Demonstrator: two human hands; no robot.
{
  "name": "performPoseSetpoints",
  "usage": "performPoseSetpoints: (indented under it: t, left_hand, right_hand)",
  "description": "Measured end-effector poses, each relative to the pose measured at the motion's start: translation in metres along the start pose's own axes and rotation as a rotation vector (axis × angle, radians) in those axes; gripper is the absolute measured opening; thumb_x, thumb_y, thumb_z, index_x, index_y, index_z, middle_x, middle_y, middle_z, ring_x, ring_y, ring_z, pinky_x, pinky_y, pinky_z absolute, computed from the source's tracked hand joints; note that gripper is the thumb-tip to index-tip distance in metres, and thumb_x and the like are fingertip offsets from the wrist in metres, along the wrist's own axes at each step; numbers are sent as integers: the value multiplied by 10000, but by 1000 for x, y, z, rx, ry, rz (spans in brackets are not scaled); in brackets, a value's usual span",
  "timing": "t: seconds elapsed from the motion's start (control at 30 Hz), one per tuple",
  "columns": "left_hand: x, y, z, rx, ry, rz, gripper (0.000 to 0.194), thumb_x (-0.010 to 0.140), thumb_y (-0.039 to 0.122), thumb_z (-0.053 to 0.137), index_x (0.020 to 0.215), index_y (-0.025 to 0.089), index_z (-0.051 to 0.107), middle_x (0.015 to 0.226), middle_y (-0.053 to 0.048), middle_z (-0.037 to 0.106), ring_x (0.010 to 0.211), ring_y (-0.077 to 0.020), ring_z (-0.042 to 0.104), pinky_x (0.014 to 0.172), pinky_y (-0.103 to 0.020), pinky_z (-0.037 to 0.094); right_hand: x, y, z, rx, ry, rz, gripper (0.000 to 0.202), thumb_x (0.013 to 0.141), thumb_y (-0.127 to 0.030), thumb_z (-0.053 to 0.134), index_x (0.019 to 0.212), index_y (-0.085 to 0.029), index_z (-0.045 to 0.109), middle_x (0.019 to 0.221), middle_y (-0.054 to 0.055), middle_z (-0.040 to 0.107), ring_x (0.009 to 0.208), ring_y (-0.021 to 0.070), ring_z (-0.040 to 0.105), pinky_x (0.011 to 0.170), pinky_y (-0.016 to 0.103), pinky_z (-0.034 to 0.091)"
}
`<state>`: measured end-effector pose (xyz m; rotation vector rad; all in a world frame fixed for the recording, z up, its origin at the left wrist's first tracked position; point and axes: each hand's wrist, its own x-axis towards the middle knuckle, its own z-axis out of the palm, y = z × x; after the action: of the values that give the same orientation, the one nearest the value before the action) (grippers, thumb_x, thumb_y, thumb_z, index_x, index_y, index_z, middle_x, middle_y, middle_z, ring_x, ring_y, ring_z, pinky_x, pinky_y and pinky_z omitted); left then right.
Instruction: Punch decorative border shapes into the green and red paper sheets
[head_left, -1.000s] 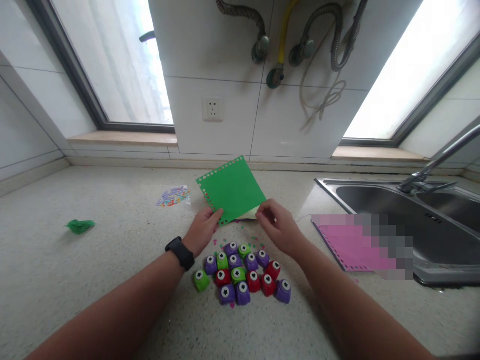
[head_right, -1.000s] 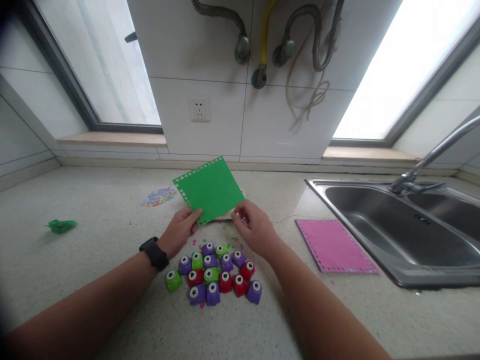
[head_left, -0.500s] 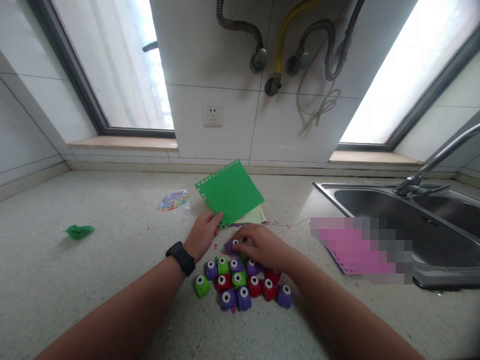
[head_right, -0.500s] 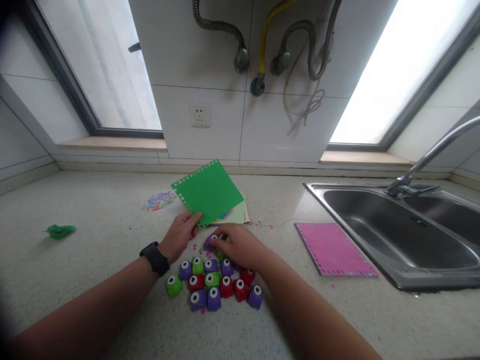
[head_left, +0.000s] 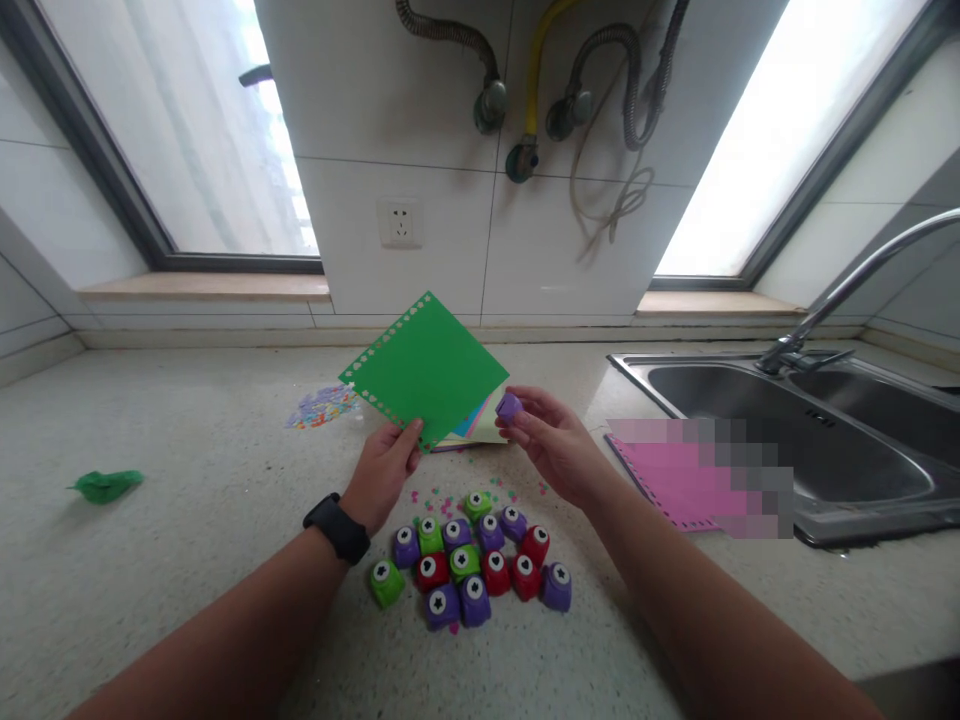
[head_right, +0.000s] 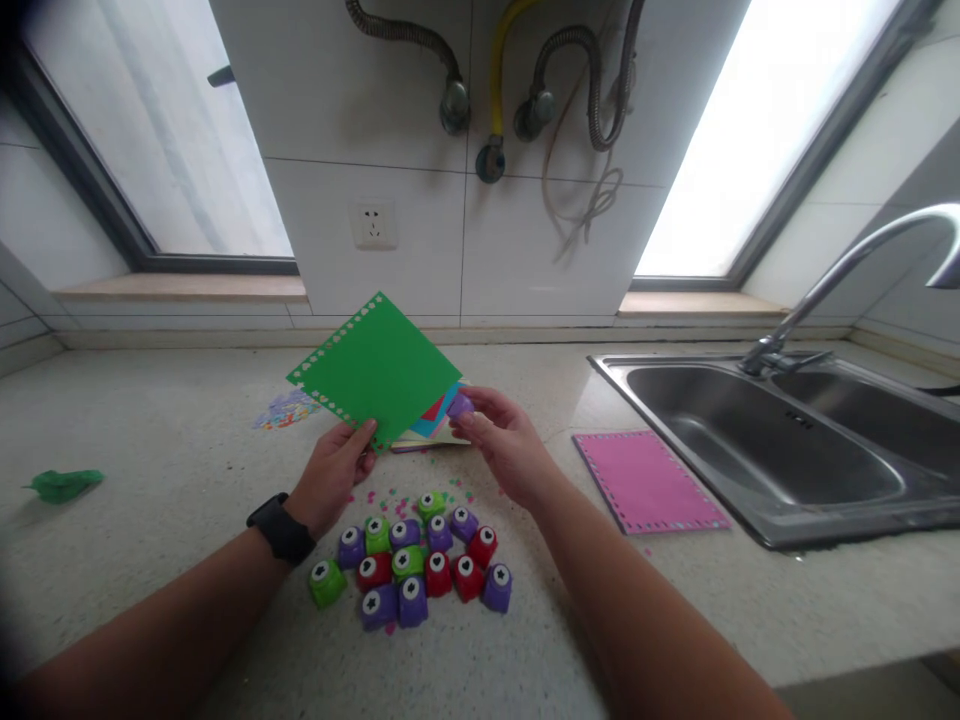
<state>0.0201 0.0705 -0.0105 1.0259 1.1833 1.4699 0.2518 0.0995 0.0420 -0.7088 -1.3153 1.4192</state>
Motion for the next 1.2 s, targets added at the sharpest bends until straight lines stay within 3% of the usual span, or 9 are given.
performPoseSetpoints:
  t: [0.13, 0.27, 0.4, 0.6, 0.77, 1.2]
  left_hand:
    - [-2, 3, 0, 56, -1, 1, 477, 795, 603, 733, 714, 171, 548, 513, 64, 481, 456, -56, 352, 430, -180, 231]
    - [-2, 2, -1, 79, -7, -4, 480, 779, 594, 753, 702, 160, 562, 522, 59, 490, 463, -54, 358, 431, -186, 237]
    - [-1, 3, 0, 54, -3, -10, 474, 735, 582, 795, 738, 153, 594, 535, 58, 509, 470, -57, 376, 434, -188, 247]
    - [-3, 7, 2, 45, -17, -8, 461, 733, 568, 799, 713, 152, 602, 535, 49, 525, 467, -58, 378, 436, -195, 250]
    - [-5, 8, 3, 49, -24, 4, 447, 742, 557, 791, 683, 157, 600, 520, 46, 526, 454, -61, 373, 434, -204, 241]
    - [-7, 9, 4, 121, -41, 2, 415, 778, 533, 759, 664, 158, 620, 542, 21, 559, 464, -76, 398, 444, -221, 253]
  right_hand:
    - [1, 6, 0, 21, 45, 17, 393, 685, -381, 870, 996, -245, 673, 862, 2, 689, 711, 141, 613, 644, 291, 511]
    - [0, 12, 2, 167, 80, 56, 458, 589, -269, 939, 879, -247, 586, 841, -38, 685, 763, 139, 669, 741, 288, 540]
    - [-2, 20, 4, 114, 24, 52, 417, 672, -302, 898, 982, -246, 624, 933, -5, 725, 851, 156, 695, 851, 335, 556]
    - [-9, 28, 11, -131, -85, -181, 391, 714, -279, 881, 979, -263, 593, 1029, 31, 725, 978, 196, 697, 915, 393, 562]
    - [-15, 31, 15, -363, -75, -361, 348, 776, -260, 841, 982, -256, 560, 1107, 67, 709, 1071, 222, 683, 975, 438, 544]
    - [-15, 42, 20, -433, -57, -269, 341, 786, -336, 835, 971, -251, 562, 949, 29, 703, 889, 201, 711, 853, 407, 590]
